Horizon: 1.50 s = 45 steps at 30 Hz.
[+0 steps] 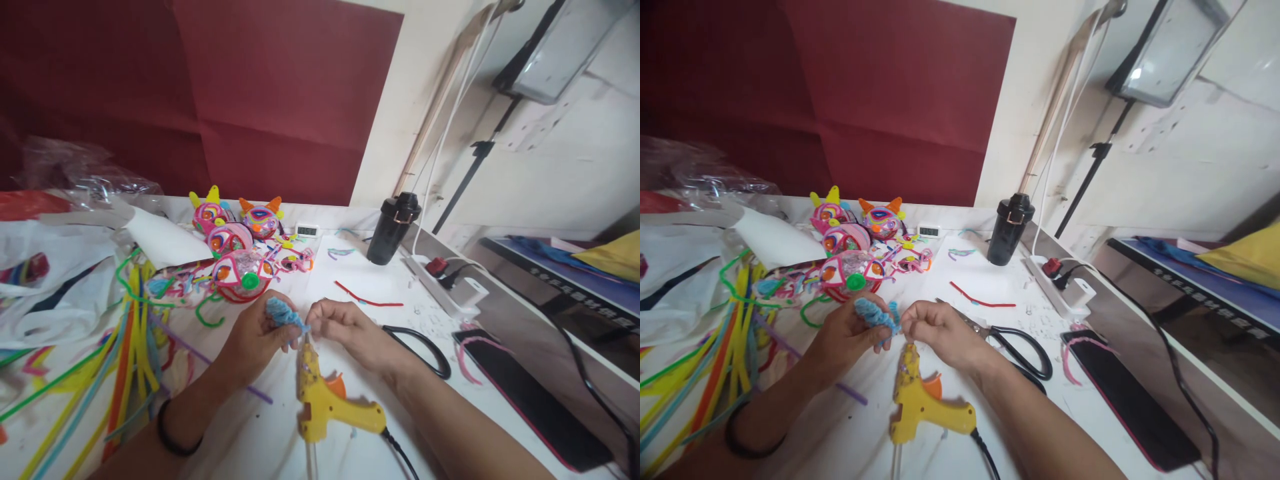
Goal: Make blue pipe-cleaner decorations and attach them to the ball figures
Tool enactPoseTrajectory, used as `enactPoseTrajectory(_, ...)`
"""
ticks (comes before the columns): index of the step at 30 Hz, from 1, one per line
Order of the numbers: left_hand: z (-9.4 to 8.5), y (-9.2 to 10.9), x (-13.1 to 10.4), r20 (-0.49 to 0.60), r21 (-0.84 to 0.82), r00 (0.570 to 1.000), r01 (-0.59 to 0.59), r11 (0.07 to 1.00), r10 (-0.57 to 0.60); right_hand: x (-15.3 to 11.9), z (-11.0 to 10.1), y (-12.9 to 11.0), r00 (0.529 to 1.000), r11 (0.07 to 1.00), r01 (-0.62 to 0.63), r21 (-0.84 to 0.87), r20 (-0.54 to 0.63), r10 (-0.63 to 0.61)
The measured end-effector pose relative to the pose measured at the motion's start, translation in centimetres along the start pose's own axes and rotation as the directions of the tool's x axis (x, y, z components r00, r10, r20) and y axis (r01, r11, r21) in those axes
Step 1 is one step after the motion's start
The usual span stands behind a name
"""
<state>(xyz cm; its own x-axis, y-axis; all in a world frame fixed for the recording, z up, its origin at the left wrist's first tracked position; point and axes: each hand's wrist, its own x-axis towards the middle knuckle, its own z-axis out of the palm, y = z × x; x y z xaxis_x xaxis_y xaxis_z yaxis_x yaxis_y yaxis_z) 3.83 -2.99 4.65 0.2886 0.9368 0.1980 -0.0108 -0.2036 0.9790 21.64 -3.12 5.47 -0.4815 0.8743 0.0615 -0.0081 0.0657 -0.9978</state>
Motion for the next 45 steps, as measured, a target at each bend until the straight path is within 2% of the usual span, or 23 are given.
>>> enactPoseTrajectory(3, 0.0, 0.3, -0.1, -0.022, -0.021, 1.0, -0.018, 1.0, 0.017, 0.2, 0.5, 0.4, 0.99, 0.932, -0.137, 0.335, 0.05, 0.128)
enactPoseTrajectory(5, 0.1, 0.3, -0.1, -0.039, -0.045, 0.999, -0.011, 0.999, 0.009, 0.3, 0.6, 0.5, 0.987, 0.898, -0.158, 0.412, 0.053, 0.15)
enactPoseTrajectory(8, 0.1, 0.2, 0.3, -0.04, -0.123, 0.998, 0.043, 0.991, -0.048, 0.5, 0.4, 0.4, 0.997, 0.945, -0.052, 0.324, -0.041, 0.069)
enactPoseTrajectory(10, 0.2, 0.1, 0.5, -0.044, -0.179, 0.99, 0.122, 0.976, -0.132, 0.7, 0.2, 0.3, 0.992, 0.976, 0.012, 0.218, -0.125, 0.016)
enactPoseTrajectory(13, 0.1, -0.1, 0.7, -0.036, -0.221, 0.961, 0.259, 0.94, -0.273, 0.8, 0.0, 0.2, 0.978, 0.991, 0.05, 0.12, -0.205, -0.025)
enactPoseTrajectory(15, 0.0, -0.2, 0.8, 0.002, -0.222, 0.953, 0.295, 0.929, -0.303, 0.8, 0.0, 0.1, 0.975, 0.995, 0.062, 0.084, -0.218, -0.043)
enactPoseTrajectory(17, -0.1, -0.3, 0.8, 0.02, -0.214, 0.958, 0.283, 0.935, -0.285, 0.8, 0.0, 0.0, 0.974, 0.997, 0.063, 0.055, -0.222, -0.049)
enactPoseTrajectory(22, -0.1, -0.5, 0.8, -0.034, -0.127, 0.98, 0.192, 0.973, -0.198, 0.5, 0.2, 0.0, 0.973, 0.998, 0.042, -0.043, -0.227, -0.05)
enactPoseTrajectory(27, -0.2, -1.1, 0.7, -0.006, -0.087, 0.989, 0.144, 0.986, -0.145, 0.5, 0.2, 0.4, 0.982, 0.997, 0.031, -0.065, -0.182, -0.043)
enactPoseTrajectory(31, -0.4, -1.3, 0.8, -0.042, -0.151, 0.987, 0.149, 0.977, -0.157, 0.6, 0.1, 0.2, 0.983, 0.999, 0.016, -0.029, -0.182, -0.021)
enactPoseTrajectory(36, -0.4, -1.0, 0.8, -0.058, -0.193, 0.989, 0.12, 0.974, -0.134, 0.6, 0.1, 0.2, 0.992, 0.996, -0.02, 0.089, -0.123, 0.031)
enactPoseTrajectory(41, -0.4, -0.8, 0.6, 0.031, -0.17, 0.999, 0.045, 0.984, -0.04, 0.5, 0.0, 0.4, 0.992, 0.974, -0.112, 0.197, -0.034, 0.121)
enactPoseTrajectory(45, -0.4, -0.6, 0.5, 0.05, -0.128, 0.998, 0.044, 0.991, -0.038, 0.3, 0.2, 0.1, 0.986, 0.956, -0.164, 0.243, 0.042, 0.159)
